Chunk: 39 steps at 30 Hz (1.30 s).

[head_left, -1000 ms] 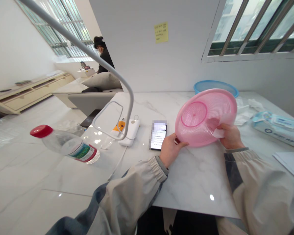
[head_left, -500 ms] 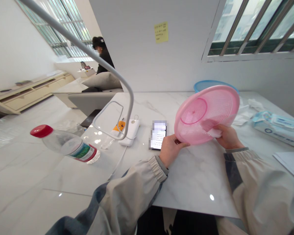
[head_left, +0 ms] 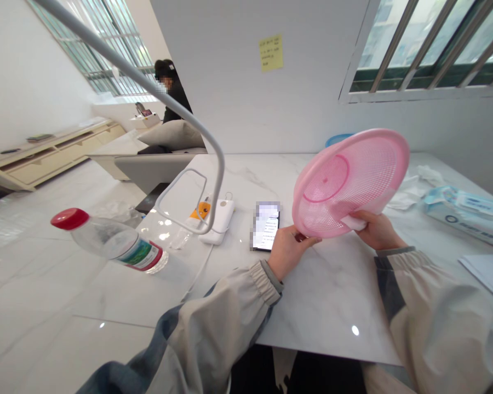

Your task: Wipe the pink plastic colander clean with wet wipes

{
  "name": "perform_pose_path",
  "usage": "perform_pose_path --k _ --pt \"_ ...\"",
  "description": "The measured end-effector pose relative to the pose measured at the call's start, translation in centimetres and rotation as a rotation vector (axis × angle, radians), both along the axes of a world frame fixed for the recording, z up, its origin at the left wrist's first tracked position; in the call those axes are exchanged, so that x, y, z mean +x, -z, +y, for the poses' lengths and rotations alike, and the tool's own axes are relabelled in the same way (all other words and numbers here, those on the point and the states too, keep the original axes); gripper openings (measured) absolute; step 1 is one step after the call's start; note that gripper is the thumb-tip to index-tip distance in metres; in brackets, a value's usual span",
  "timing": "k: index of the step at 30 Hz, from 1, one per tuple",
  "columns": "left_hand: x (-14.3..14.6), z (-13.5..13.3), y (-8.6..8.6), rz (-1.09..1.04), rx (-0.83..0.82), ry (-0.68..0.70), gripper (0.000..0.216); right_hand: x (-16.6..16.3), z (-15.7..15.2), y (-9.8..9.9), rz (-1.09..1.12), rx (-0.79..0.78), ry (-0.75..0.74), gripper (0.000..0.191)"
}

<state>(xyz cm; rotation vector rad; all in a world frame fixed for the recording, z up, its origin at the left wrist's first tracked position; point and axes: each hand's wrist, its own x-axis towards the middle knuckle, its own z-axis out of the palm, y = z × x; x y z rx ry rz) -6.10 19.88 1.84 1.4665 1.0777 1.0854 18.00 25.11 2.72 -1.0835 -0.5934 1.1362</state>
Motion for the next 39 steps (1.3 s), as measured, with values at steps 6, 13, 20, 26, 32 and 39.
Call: perform_pose_path --k 6,13,20,26,32,39 --pt "0.0 0.0 0.0 0.029 0.020 -0.013 0.026 -0.2 -0.1 -0.4 0.120 -0.041 -0.073 0.035" --pt "0.0 0.1 0.2 0.032 0.030 -0.022 0.027 -0.3 -0.5 -0.7 0.154 -0.008 -0.128 0.050" --pt "0.1 -0.3 -0.2 0.165 0.103 -0.018 0.034 0.4 -0.4 -0.7 0.132 0.010 -0.223 0.049" --pt "0.1 -0.4 -0.4 0.195 0.119 -0.013 0.028 0.3 0.1 -0.1 0.082 -0.002 -0.171 0.042" --pt "0.1 0.2 -0.1 0.227 0.133 -0.064 0.029 1.0 0.8 0.8 0.036 0.095 0.045 0.034" --pt "-0.3 0.3 -1.2 -0.019 0.401 -0.285 0.021 1.7 1.1 0.1 0.019 0.305 0.368 0.036"
